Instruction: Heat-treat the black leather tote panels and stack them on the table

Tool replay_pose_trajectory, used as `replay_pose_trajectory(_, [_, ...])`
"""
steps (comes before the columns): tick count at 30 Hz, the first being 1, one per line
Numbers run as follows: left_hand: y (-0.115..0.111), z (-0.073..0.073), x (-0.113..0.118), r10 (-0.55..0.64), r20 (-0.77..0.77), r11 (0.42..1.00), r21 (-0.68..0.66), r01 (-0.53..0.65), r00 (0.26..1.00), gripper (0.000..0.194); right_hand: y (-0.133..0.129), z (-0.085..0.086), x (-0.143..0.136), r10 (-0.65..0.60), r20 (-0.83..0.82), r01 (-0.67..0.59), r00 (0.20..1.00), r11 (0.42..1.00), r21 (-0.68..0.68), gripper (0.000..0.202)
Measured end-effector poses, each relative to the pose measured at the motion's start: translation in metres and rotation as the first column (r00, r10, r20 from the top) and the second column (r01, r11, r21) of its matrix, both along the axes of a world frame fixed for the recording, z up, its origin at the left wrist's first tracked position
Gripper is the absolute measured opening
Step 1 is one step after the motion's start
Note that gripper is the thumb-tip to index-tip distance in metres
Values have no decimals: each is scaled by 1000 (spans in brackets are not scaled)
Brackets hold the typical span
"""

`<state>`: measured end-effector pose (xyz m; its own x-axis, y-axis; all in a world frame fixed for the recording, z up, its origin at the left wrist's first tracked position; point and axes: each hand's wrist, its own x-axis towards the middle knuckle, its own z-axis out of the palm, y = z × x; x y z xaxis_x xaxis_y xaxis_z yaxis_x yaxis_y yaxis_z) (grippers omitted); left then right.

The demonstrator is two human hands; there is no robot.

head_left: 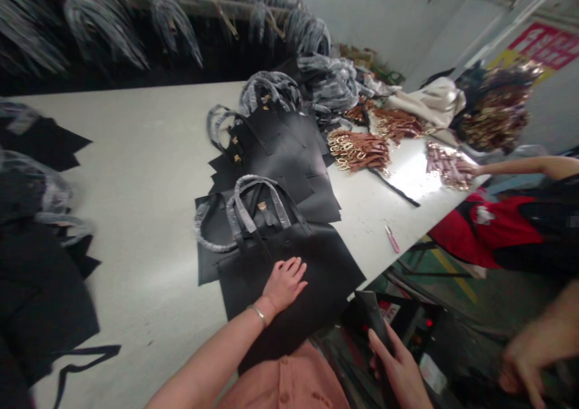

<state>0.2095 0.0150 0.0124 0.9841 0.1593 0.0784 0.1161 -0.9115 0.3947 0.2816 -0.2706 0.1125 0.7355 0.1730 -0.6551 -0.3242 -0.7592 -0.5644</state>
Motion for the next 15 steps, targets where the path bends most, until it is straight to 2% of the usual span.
replay_pose_trajectory(2, [-7,1,10,-11,-22,1000,-16,11,1000,49,14,4,5,-11,42,10,999,1000,12,83])
replay_pose_trajectory(5, [-19,4,16,-62,-22,997,-54,61,998,50,52,14,9,138,76,-141,987,990,29,82])
replay_pose_trajectory(9, [-35,9,-10,-185,18,977,-102,186,982,55,110,19,8,338,74,-344,938,935,88,76])
replay_pose_trajectory(10, [-38,8,-21,-164,17,981,-104,165,986,59,123,17,7,380,77,-386,922,916,108,73])
replay_pose_trajectory(13, [-40,1,-50,25,-22,996,-85,-27,999,68,155,8,6,498,96,-507,862,852,131,62])
replay_pose_trajectory(15, [-38,-3,-62,74,-57,994,-80,-78,996,67,173,2,6,554,123,-566,824,815,123,57])
